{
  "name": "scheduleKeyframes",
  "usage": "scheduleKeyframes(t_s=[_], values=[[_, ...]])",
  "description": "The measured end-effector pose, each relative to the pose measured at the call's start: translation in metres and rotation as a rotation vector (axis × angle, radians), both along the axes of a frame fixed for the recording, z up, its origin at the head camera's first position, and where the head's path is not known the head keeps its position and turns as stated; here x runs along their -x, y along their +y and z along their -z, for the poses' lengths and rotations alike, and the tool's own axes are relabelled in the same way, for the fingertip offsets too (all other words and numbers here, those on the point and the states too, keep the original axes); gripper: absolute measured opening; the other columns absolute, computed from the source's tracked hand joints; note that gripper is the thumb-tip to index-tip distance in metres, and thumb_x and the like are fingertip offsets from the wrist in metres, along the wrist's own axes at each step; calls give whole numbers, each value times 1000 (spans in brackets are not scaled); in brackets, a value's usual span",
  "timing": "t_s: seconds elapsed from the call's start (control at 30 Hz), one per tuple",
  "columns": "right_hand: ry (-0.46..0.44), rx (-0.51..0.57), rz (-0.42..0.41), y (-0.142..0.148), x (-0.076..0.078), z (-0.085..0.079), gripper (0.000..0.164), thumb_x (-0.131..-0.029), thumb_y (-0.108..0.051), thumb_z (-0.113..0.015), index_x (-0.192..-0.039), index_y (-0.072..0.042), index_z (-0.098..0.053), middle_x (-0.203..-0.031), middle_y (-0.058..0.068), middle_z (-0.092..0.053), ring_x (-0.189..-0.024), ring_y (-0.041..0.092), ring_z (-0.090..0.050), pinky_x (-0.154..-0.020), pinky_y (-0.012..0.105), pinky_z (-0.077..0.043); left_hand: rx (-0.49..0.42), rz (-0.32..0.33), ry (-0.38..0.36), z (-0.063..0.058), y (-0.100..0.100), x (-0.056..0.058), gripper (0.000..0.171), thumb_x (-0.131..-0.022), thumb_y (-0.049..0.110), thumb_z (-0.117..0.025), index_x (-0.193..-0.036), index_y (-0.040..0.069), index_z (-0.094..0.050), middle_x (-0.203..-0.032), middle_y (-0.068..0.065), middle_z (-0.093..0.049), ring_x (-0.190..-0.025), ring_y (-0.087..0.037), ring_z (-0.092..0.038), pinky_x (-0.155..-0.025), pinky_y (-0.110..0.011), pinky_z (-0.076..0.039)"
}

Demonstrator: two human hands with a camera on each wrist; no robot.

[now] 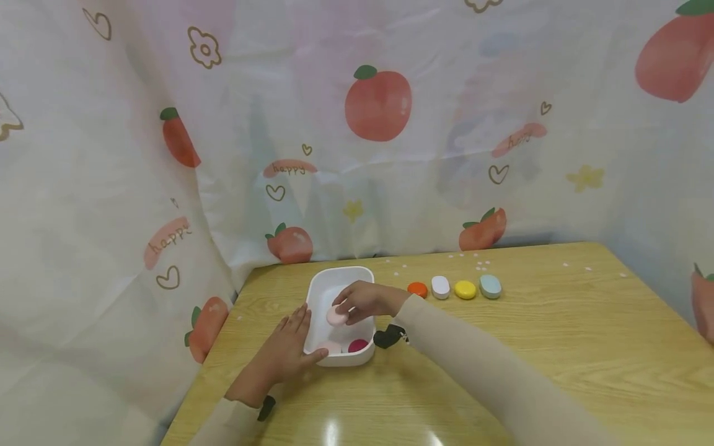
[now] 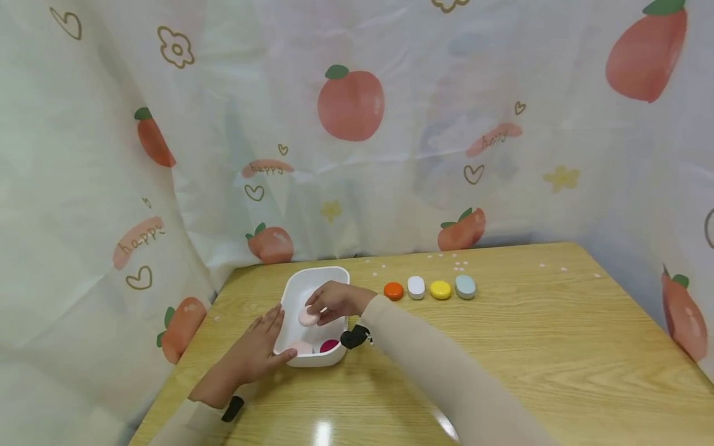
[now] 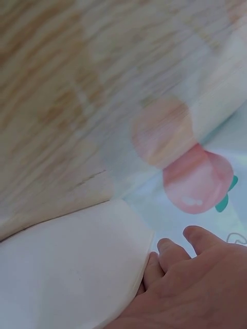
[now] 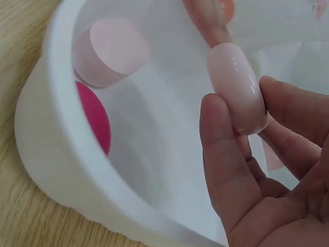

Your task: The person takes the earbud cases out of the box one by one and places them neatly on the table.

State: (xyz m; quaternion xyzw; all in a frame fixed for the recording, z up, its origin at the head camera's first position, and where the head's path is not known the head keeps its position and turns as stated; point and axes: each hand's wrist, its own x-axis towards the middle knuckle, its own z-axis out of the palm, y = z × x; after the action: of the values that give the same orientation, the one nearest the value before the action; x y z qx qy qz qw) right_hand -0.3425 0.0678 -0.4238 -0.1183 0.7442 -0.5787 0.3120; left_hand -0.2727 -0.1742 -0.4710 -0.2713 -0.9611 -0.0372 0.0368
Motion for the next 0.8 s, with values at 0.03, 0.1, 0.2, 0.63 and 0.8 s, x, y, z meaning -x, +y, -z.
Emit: scheduleKeyframes(t_s=[0.03, 0.1, 0.2, 0.63, 0.8], values=[[-2, 4, 3, 1, 0, 0, 30, -93, -3, -63, -121, 6, -62, -98, 14, -65, -82, 21, -64, -77, 36, -57, -2, 2, 3, 0, 0, 0, 100, -91, 73, -37, -151, -5, -22, -159, -19, -16, -146, -28, -16, -115, -49, -16], [0, 4, 5, 3, -1, -2, 30, -92, -3, -63, -120, 6, -63, -97, 14, -66, -81, 21, -64, -77, 36, -57, -4, -1, 2, 1, 0, 0, 100, -91, 73, -37, -152, -5, -21, -159, -18, -15, -146, -28, -15, -115, -49, -15], [19, -5, 3, 8, -4, -4, 29, -92, -5, -64, -119, 5, -64, -97, 14, -66, -81, 21, -65, -77, 36, -57, -12, -7, 8, 2, 0, 1, 99, -91, 72, -40, -152, -4, -21, -159, -17, -16, -146, -27, -16, -115, -48, -15], [87, -17, 6, 35, -13, -8, 30, -93, -6, -65, -120, 4, -63, -99, 12, -67, -83, 20, -65, -80, 35, -56, -5, -24, -6, 3, 1, 1, 103, -88, 78, -31, -153, -2, -20, -160, -15, -15, -146, -25, -14, -116, -48, -14], [94, -15, 10, 41, -14, -6, 31, -92, -5, -66, -121, 5, -63, -100, 12, -67, -85, 20, -66, -81, 35, -56, -2, -29, -12, 4, 0, 1, 105, -87, 80, -30, -153, -1, -21, -160, -14, -15, -146, -25, -14, -116, -47, -13]])
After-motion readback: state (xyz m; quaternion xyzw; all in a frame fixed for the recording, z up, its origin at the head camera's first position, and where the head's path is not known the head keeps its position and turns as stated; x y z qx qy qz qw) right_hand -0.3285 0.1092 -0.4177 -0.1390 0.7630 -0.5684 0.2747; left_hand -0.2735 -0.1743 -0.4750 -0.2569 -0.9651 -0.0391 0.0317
